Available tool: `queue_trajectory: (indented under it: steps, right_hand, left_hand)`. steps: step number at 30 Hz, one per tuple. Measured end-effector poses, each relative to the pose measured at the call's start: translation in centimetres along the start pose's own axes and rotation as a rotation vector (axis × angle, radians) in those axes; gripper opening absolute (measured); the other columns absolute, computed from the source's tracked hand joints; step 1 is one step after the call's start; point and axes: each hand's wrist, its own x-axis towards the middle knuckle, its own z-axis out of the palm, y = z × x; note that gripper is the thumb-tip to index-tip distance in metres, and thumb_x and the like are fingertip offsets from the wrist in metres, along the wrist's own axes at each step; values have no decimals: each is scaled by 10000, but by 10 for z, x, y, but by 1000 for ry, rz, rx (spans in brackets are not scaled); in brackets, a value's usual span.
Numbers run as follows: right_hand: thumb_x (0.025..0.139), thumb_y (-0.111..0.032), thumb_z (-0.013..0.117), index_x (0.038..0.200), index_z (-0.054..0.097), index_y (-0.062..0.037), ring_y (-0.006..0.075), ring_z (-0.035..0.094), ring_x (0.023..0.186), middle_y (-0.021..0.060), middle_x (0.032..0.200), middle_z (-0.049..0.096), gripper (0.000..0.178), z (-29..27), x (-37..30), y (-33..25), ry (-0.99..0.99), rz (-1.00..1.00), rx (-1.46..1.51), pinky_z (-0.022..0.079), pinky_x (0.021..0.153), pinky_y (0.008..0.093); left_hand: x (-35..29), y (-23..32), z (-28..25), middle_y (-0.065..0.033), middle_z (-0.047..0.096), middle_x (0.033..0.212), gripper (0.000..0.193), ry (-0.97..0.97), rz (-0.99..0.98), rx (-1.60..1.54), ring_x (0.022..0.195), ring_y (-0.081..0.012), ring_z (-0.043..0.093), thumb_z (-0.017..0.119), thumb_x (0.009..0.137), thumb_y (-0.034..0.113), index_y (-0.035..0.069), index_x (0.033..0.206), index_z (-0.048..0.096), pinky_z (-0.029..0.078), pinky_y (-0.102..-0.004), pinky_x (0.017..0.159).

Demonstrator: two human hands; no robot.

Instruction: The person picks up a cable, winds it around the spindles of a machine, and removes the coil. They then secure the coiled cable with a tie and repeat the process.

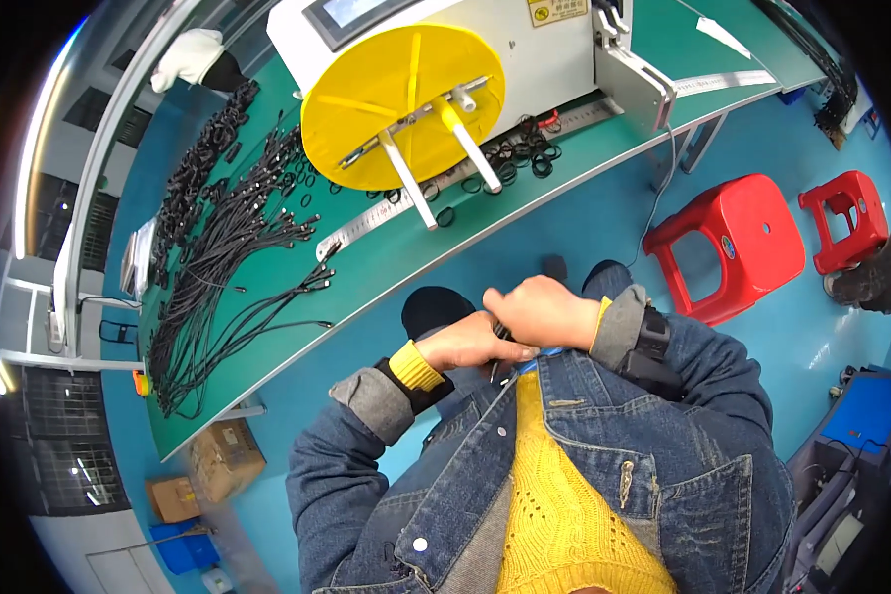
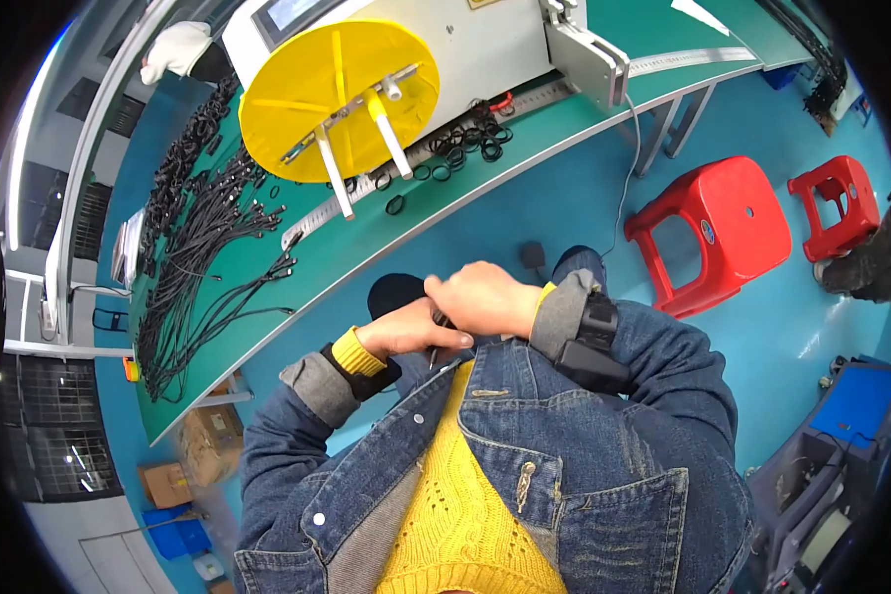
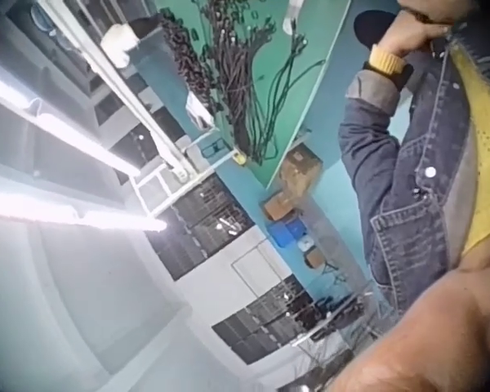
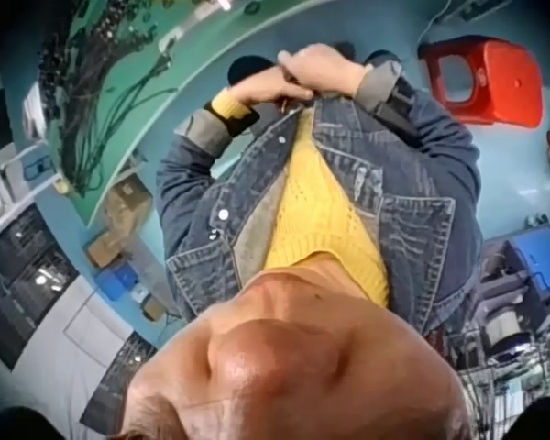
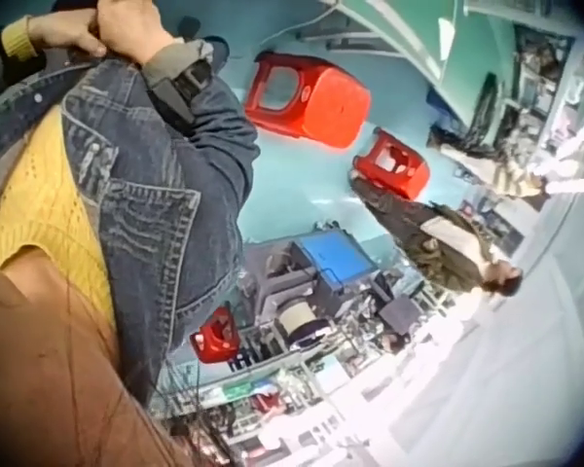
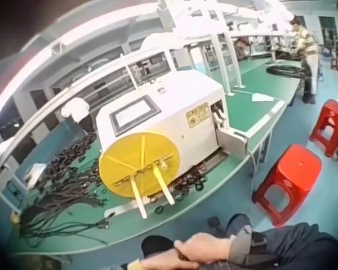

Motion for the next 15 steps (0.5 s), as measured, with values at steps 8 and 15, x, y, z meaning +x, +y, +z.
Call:
queue_trajectory:
  steps: [8,15]
  right_hand:
    - [707,-48,534,805,588,11,291,634,625,183,692,620,127,21,18,27,78,277,633,479,572,398]
    - [720,-87,525,801,590,14,324,626,646,191,686,619,145,14,27,17,-51,290,196,481,586,398]
  left_hand:
    - [-4,-10,-9,-88,597,712,311,89,98,-710,470,-93,486,573,858,308,1,904,558,421,-209,442]
    - [-6,-21,-30,-73,559,699,390,-140,-51,-833,452,-49,435,506,900,373,-5,993,535,390,-159,425]
